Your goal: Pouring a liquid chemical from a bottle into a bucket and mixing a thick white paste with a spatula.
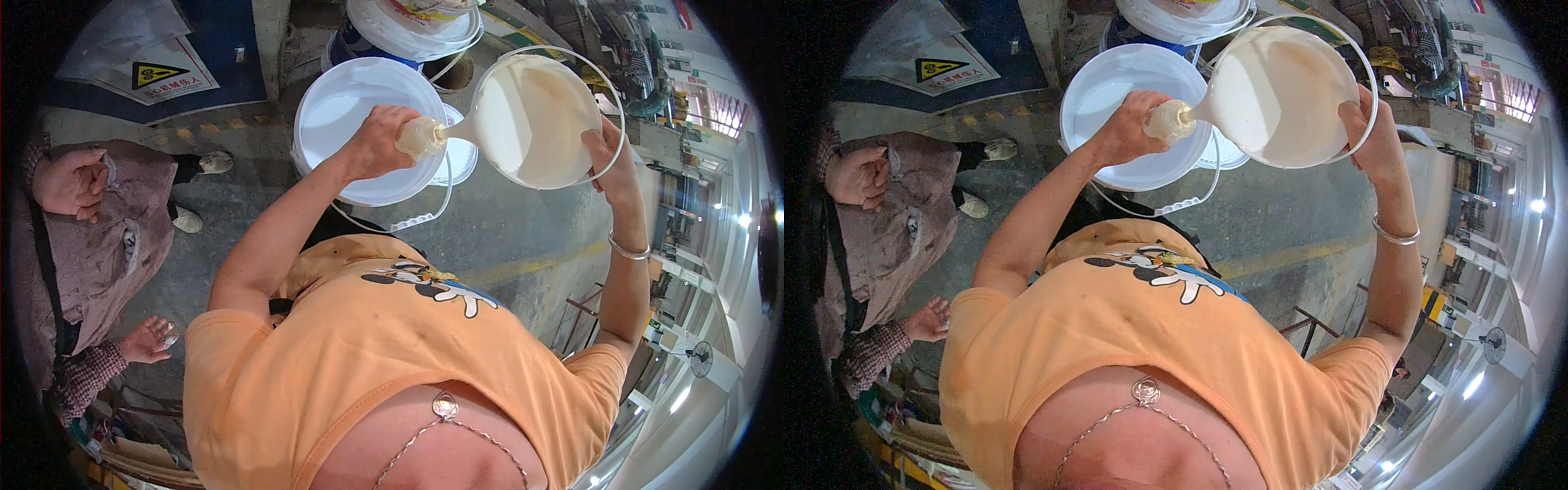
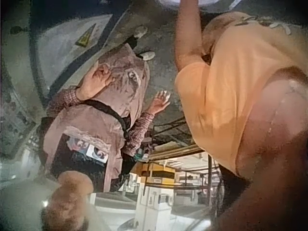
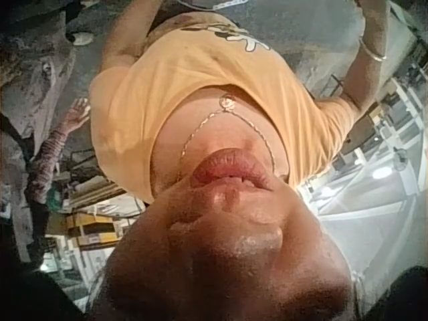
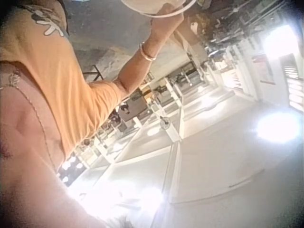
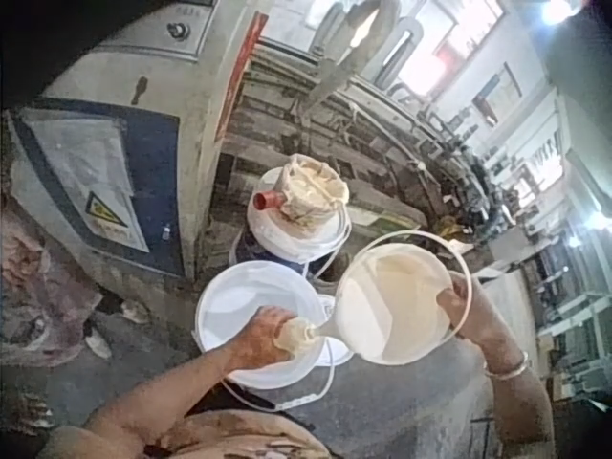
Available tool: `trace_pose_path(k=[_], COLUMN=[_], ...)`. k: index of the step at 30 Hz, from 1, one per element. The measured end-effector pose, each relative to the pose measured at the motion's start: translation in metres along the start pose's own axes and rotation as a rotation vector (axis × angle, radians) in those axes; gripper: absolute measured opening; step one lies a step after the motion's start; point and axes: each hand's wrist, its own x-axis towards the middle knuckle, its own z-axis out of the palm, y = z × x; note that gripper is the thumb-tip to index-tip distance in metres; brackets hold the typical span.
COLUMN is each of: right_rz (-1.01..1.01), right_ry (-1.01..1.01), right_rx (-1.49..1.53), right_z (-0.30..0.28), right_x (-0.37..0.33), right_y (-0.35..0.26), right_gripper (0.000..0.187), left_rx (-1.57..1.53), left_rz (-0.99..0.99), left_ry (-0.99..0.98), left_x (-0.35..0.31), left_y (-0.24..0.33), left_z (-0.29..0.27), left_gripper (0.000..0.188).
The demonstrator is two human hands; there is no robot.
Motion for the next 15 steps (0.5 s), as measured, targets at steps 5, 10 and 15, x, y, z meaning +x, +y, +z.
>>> trace_pose_path(k=[5, 10, 15], right_rz=[-0.003, -0.011, -0.017], right_ry=[-0.001, 0.019, 0.014], right_rx=[0.003, -0.007, -0.015], right_z=[-0.0017, -0.0009, -0.0024], right_x=[-0.0003, -0.0031, -0.0031], right_y=[-0.0010, -0.0046, -0.0040], right_gripper=[0.033, 0.033, 0.034], left_rx=[0.010, 0.005, 0.010], left_rz=[-0.009, 0.006, -0.014], left_ry=[-0.012, -0.010, -0.032], left_x=[0.0006, 0.0006, 0.0010], left_y=[-0.0001, 0.0036, 0.0005], left_z=[-0.0001, -0.0017, -0.0009], left_gripper=[0.065, 0.064, 0.065])
